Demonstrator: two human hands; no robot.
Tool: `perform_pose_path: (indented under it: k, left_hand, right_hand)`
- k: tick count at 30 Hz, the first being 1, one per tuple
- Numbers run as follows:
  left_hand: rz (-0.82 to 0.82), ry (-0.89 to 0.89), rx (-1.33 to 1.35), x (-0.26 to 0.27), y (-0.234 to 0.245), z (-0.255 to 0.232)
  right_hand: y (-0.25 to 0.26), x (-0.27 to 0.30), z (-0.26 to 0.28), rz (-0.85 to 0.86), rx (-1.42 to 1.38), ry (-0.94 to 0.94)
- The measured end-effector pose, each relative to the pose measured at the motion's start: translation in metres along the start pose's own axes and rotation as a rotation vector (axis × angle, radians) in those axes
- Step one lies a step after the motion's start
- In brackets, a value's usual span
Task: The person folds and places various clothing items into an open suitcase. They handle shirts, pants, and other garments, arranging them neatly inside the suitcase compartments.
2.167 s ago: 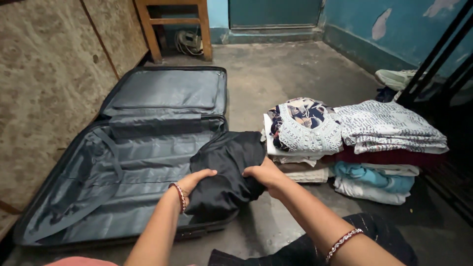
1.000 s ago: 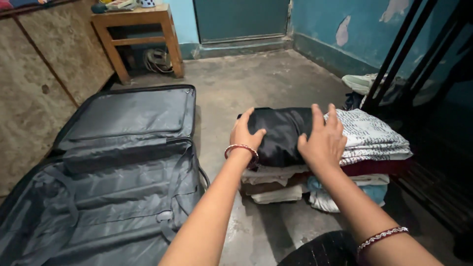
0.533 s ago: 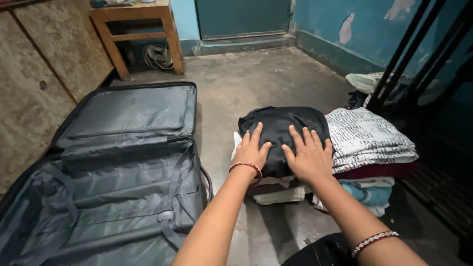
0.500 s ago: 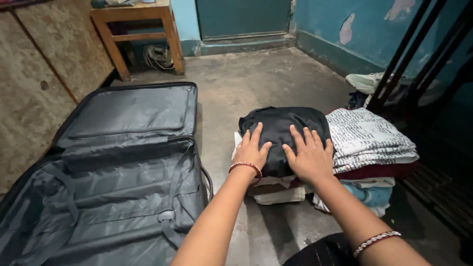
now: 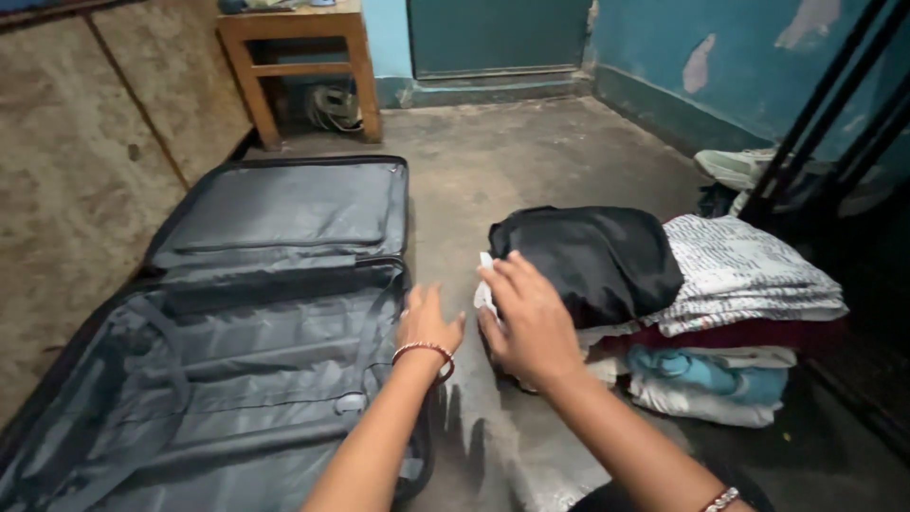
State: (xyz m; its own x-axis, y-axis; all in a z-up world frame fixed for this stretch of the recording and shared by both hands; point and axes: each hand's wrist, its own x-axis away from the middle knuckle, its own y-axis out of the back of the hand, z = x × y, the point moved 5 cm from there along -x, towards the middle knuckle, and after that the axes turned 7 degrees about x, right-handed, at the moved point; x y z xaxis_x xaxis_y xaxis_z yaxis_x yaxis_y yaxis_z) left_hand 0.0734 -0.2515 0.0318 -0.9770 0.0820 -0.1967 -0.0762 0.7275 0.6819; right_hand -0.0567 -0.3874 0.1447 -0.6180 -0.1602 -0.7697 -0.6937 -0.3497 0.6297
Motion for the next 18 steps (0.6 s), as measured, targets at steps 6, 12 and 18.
perform_pose_path:
  k: [6, 12, 18]
  left_hand:
    - [0.083, 0.057, -0.029, 0.012, 0.011, 0.072]
    - [0.074, 0.078, 0.014, 0.004, 0.024, 0.127]
    - [0.144, 0.072, 0.050, 0.021, 0.033, 0.162]
  right_hand:
    - [-0.055, 0.006, 0.038, 0.127, -0.123, 0.000]
    - [-0.099, 0.031, 0.056, 0.298, -0.191, -0.020]
    - [-0.122, 0.049, 0.070, 0.432, -0.277, -0.253]
